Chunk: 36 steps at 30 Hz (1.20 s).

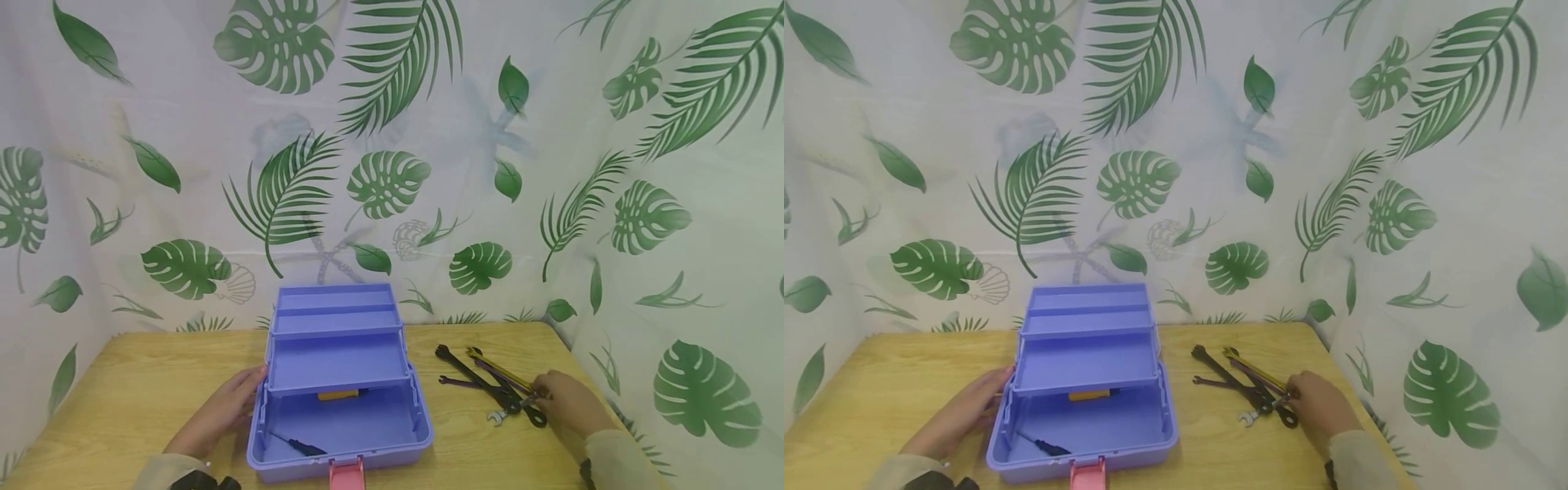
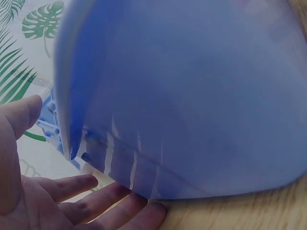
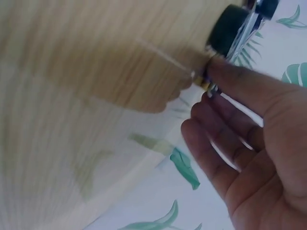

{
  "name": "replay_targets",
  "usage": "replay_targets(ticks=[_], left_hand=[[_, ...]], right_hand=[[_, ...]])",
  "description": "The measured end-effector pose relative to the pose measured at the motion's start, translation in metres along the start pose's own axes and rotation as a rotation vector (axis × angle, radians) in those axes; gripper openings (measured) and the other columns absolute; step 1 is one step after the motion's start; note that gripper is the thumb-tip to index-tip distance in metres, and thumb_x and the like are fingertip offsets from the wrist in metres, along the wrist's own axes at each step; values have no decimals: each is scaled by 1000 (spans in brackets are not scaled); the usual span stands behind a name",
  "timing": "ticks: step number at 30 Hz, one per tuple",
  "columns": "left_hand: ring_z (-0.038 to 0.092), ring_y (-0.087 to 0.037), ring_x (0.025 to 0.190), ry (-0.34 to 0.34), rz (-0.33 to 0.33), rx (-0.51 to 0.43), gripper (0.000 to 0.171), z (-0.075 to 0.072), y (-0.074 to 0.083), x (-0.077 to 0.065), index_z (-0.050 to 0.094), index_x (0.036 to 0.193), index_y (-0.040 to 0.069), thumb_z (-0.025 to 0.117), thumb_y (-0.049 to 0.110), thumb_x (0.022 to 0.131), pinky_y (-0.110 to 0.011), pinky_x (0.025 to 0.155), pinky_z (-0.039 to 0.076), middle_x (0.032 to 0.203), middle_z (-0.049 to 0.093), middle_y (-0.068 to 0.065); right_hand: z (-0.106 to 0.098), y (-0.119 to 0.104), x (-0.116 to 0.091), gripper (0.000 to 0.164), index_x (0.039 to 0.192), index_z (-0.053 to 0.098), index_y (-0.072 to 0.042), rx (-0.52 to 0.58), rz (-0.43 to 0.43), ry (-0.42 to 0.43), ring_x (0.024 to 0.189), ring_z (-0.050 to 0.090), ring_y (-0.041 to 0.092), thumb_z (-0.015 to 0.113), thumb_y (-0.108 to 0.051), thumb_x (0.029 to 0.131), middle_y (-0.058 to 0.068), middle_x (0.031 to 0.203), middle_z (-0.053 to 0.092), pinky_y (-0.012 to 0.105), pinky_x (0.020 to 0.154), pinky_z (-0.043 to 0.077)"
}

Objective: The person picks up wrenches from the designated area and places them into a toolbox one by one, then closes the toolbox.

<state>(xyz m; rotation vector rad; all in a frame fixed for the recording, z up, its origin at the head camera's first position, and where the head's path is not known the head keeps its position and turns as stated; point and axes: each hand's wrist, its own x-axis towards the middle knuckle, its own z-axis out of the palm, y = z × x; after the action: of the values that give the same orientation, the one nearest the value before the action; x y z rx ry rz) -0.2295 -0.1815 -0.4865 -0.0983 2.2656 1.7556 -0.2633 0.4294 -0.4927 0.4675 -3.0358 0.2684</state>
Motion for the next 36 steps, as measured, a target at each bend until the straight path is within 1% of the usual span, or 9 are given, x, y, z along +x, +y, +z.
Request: replay_targets(ticks=[6,10,14,18,22,27,31,33,36], left_hand=[[46,-50,139,3,2,-4,89,0,-1,1,33,156,-4,42,67,103,-56,104,52,154,42,-33],[45,-50,140,12,-12,17,90,-1,-2,3,32,157,-3,42,69,102,-58,104,52,156,41,-33],[46,-51,139,17,-5,4,87,-1,-4,5,34,156,-4,43,66,104,-57,102,54,154,42,-33],[46,-51,139,25,6,-9,86,0,-7,7,34,156,-4,44,64,104,-56,100,55,154,42,-33],[48,-51,137,35,24,-30,83,1,-10,9,36,155,-4,46,61,105,-56,99,56,153,44,-33],[55,-50,131,46,44,-76,77,2,-16,12,38,154,-5,48,54,106,-53,92,60,150,47,-34],[58,-48,129,58,47,-75,76,3,-16,12,39,154,-5,47,55,107,-52,91,60,149,48,-34],[59,-48,128,62,47,-71,76,3,-15,11,39,154,-5,46,55,107,-52,91,60,148,49,-34],[60,-47,127,68,49,-63,76,4,-13,10,40,153,-5,46,55,107,-52,91,60,147,51,-33]], right_hand=[[0,8,-2,12,93,75,-17,-30,-68,-7,74,58,6,84,-19,85,-11,83,60,32,67,55],[0,11,-3,11,91,75,-20,6,-118,-5,74,59,1,83,-18,85,-15,83,64,28,66,56],[-2,15,-5,10,93,75,-17,75,-177,-33,74,62,0,82,-16,87,-13,85,70,28,67,57],[0,18,-8,11,99,79,-14,96,-179,-56,76,62,-1,80,-17,89,-13,88,71,27,68,58],[-1,23,-10,14,100,81,-13,68,-195,-25,75,62,-2,81,-16,87,-14,86,70,26,67,58],[-10,29,-14,12,97,80,-12,48,-258,35,76,65,2,83,-13,85,-8,88,74,30,69,60],[-21,34,-15,13,96,78,-9,56,-284,36,77,65,3,83,-10,84,-4,86,74,30,68,60],[-26,36,-17,14,94,77,-8,52,-310,51,75,64,4,83,-6,82,-4,84,72,30,66,59],[-31,40,-20,18,93,76,-10,24,-332,86,74,62,2,85,-4,79,-8,83,70,29,64,58]])
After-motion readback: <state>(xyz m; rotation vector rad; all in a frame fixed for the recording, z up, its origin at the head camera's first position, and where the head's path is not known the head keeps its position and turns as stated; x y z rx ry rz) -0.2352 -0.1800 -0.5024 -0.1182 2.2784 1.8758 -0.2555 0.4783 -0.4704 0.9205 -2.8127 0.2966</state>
